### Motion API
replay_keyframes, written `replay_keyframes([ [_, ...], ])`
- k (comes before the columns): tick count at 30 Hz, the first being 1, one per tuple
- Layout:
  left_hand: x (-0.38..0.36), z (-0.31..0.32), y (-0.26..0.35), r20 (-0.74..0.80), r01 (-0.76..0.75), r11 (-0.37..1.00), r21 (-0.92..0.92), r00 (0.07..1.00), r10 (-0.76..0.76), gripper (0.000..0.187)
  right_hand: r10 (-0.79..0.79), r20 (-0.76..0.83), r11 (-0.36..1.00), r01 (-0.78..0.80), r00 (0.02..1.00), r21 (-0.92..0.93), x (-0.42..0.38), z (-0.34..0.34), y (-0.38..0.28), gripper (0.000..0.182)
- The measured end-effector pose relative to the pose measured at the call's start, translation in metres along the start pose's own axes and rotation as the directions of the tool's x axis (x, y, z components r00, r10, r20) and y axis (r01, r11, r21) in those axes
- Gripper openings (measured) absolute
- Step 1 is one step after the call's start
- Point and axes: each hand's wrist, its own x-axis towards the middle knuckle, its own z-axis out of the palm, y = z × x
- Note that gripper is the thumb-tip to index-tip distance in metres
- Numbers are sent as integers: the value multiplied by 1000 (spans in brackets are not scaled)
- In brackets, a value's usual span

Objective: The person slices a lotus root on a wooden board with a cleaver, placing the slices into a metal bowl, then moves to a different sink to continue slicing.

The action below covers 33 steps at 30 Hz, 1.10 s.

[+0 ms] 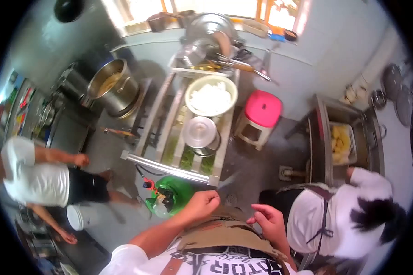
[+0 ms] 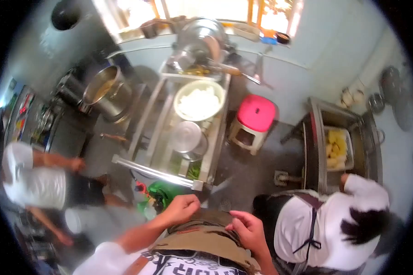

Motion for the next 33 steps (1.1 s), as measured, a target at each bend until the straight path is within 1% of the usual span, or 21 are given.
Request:
replay_keyframes([
  [2,-1,6,2,25,-6,999,40,1000,5,24,7,-17,999,-6,1000,52,-4,1,4,28],
  [5,-14,1,5,63,6,997,76,998,-11,34,56,-89,998,-53,995,31,-13,10,8,24],
  [6,-17,-1,7,93,2,995,104,996,-11,36,19,-120,998,-12,993,55,-17,15,13,24],
  [7,-20,-3,6,124,-3,992,126,992,-12,38,-6,-102,1000,8,995,21,-24,17,19,37],
  [8,-23,-3,-1,157,6,982,191,987,-36,40,-71,-102,996,76,992,49,-29,28,21,43],
  [9,-29,-1,-10,159,-29,983,180,987,0,38,-138,-108,986,147,984,76,-33,41,23,49],
  [11,-38,-3,-30,157,-110,980,164,984,84,35,-70,44,997,72,997,-34,-39,46,37,58],
  [12,-43,-7,-38,218,-101,977,190,974,58,25,-27,117,995,38,993,-94,-39,47,46,63],
  [14,-63,-10,-60,151,-135,990,48,980,126,21,157,197,975,-119,968,-189,-39,46,85,63],
  [15,-67,-14,-69,154,-180,984,-13,972,179,22,227,191,959,-185,955,-215,-40,44,110,64],
  [16,-71,-22,-81,262,-122,988,95,961,93,33,279,251,941,-212,927,-262,-41,47,129,66],
  [17,-75,-22,-103,285,-91,986,142,957,48,31,314,241,927,-241,918,-287,-43,50,150,70],
  [18,-78,-23,-127,269,-174,972,157,955,128,29,271,189,863,-151,944,-482,-42,52,202,74],
  [19,-79,-25,-147,264,-28,995,100,965,0,28,368,167,819,-234,915,-524,-56,64,162,76],
  [20,-76,-25,-174,264,20,997,74,964,-39,28,424,128,711,-242,897,-660,-57,66,178,78],
  [21,-66,-28,-211,274,-241,970,-32,931,241,21,475,221,774,-285,852,-566,-53,58,208,78],
  [22,-56,-23,-206,320,-241,970,-16,918,233,21,503,220,821,-382,836,-423,-58,55,243,77],
  [24,-34,9,-168,413,-211,976,54,895,171,21,512,56,808,-458,857,-372,-92,53,258,74],
  [27,-10,54,-123,538,-291,952,91,819,199,21,515,-147,768,-531,844,-358,-130,47,298,70],
  [30,-5,109,-90,671,-385,919,89,705,230,21,503,-106,860,-509,858,-33,-171,37,383,64],
  [33,-16,167,-62,784,-472,879,64,569,248,21,448,-426,886,-455,786,91,-221,59,399,72],
])
